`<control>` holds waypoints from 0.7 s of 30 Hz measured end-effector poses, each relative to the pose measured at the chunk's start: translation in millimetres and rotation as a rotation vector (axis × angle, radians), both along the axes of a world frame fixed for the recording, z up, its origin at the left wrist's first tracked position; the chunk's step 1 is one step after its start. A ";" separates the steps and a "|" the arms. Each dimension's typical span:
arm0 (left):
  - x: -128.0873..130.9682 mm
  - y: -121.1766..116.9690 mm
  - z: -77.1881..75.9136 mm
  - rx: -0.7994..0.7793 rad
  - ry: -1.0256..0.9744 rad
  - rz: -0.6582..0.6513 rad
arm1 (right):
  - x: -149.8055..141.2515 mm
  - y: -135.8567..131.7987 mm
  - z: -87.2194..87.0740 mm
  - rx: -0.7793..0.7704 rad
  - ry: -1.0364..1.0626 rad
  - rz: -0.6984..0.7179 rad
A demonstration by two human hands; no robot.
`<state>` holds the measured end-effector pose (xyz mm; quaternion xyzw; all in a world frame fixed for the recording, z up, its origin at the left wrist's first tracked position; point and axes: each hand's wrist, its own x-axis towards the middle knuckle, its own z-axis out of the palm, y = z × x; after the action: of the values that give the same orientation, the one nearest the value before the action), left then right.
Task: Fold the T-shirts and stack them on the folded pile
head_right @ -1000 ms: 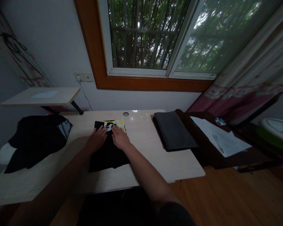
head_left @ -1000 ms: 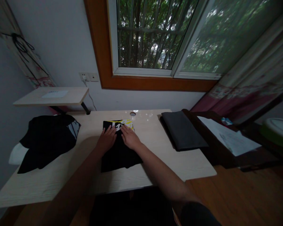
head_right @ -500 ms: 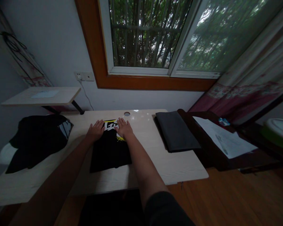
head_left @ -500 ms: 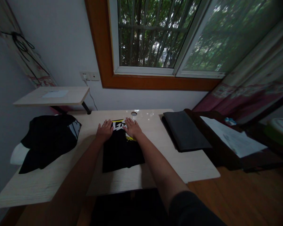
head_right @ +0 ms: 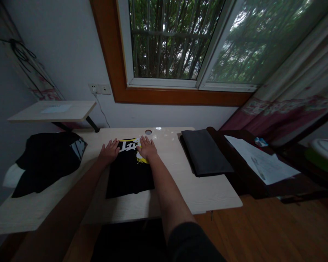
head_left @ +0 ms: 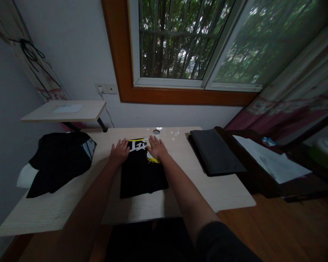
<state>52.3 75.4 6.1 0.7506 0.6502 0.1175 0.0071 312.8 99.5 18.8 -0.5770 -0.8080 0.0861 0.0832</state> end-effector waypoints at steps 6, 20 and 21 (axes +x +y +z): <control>-10.5 -12.6 -1.1 0.007 0.048 0.061 | 9.5 -1.0 -6.2 0.009 -0.013 -0.029; -10.9 -17.2 0.0 0.032 0.027 0.079 | 28.0 -15.0 -12.2 0.105 -0.013 -0.059; -10.9 -17.9 -0.3 0.043 0.020 0.084 | 29.4 -17.0 -13.2 0.120 -0.011 -0.067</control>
<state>41.5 57.5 5.8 0.7238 0.6785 0.1240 -0.0203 342.2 82.6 5.7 -0.5980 -0.7924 0.0315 0.1158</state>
